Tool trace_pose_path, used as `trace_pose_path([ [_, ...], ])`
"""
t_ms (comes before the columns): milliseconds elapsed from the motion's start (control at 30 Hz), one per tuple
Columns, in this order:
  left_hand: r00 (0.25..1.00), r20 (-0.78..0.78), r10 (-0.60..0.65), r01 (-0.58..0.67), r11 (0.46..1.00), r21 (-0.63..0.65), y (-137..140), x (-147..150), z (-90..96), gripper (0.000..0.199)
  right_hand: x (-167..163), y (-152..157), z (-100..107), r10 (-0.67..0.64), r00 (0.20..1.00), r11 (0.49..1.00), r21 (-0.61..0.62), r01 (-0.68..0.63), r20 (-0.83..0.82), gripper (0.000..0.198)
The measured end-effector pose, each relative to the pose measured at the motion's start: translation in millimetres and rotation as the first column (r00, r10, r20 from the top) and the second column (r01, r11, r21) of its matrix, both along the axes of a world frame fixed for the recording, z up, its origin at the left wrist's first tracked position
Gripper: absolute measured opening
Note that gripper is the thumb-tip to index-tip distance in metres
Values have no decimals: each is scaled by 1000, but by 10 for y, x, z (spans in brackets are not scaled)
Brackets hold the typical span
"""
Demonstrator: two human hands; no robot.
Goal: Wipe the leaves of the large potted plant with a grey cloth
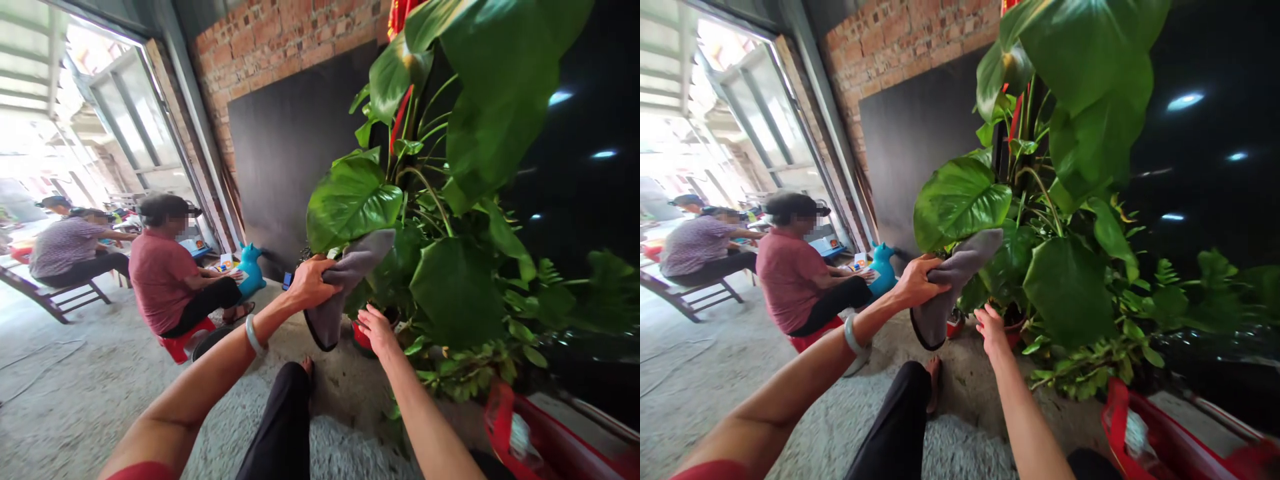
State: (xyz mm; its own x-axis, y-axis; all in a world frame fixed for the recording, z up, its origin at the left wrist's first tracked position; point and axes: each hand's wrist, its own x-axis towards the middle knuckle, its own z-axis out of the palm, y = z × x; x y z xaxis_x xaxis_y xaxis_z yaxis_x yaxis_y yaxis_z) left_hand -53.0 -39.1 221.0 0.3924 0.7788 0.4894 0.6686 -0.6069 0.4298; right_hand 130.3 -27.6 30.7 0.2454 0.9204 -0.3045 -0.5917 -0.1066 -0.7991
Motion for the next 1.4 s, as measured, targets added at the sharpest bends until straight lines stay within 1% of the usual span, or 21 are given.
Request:
trace_pose_path([
  [67,1000,12,25,-26,997,78,46,-22,-44,26,-115,227,8,2,1000,1000,-7,-1,21,24],
  [133,995,-91,37,-31,997,68,107,-80,-159,28,-185,299,-31,15,999,1000,-8,-15,33,23],
  [233,914,-393,-105,19,976,-218,127,-247,-358,24,-179,182,-132,19,998,1000,-7,-19,52,27],
  [300,867,-429,-252,72,917,-392,64,-354,-390,22,-126,42,-183,16,997,1000,-7,-15,69,31],
  [333,875,-381,-299,126,900,-417,22,-380,-358,22,-97,-24,-195,14,997,1000,-4,-13,78,32],
  [400,920,-208,-332,255,911,-324,-40,-348,-227,19,-51,-128,-187,3,996,1000,18,-5,91,36],
  [467,951,-3,-308,307,947,-97,-23,-206,-89,19,-32,-183,-148,-14,995,999,49,9,101,39],
  [533,963,122,-241,230,968,98,74,-19,-48,19,-27,-201,-99,-28,994,997,70,21,104,39],
  [567,974,120,-191,175,976,130,135,59,-79,20,-22,-203,-79,-31,994,997,76,23,102,38],
  [667,986,-146,-81,74,996,-52,230,116,-306,19,37,-209,-43,-27,997,996,86,21,78,34],
  [733,933,-301,-195,114,957,-268,161,11,-424,14,110,-216,-35,-29,998,996,86,24,56,31],
  [800,887,-272,-373,254,886,-388,18,-111,-400,14,177,-226,-29,-43,998,996,82,39,39,28],
  [867,878,-138,-459,402,862,-310,-111,-137,-228,14,203,-241,-21,-53,998,995,83,51,25,27],
  [933,895,16,-446,446,892,-75,-142,-23,1,15,178,-262,-12,-50,999,994,93,48,12,32],
  [1000,916,156,-369,345,925,161,-53,181,151,17,126,-284,-9,-36,999,993,110,36,1,37],
  [1067,948,198,-248,194,947,256,99,365,112,16,92,-300,-17,-25,1000,992,123,26,-10,39],
  [1167,988,-68,-139,146,982,116,243,384,-271,9,137,-310,-52,-23,999,992,126,27,-31,37],
  [1233,938,-280,-206,189,978,-85,212,210,-535,5,208,-313,-82,-29,999,992,118,33,-40,33],
  [1267,916,-308,-256,211,962,-173,167,101,-606,6,240,-315,-93,-31,999,993,115,35,-43,32],
  [1333,916,-228,-329,275,931,-241,61,-73,-579,4,272,-317,-101,-28,999,993,117,34,-44,34],
  [1400,938,-53,-341,332,934,-132,-7,-107,-369,7,247,-315,-88,-15,999,991,135,21,-44,36],
])
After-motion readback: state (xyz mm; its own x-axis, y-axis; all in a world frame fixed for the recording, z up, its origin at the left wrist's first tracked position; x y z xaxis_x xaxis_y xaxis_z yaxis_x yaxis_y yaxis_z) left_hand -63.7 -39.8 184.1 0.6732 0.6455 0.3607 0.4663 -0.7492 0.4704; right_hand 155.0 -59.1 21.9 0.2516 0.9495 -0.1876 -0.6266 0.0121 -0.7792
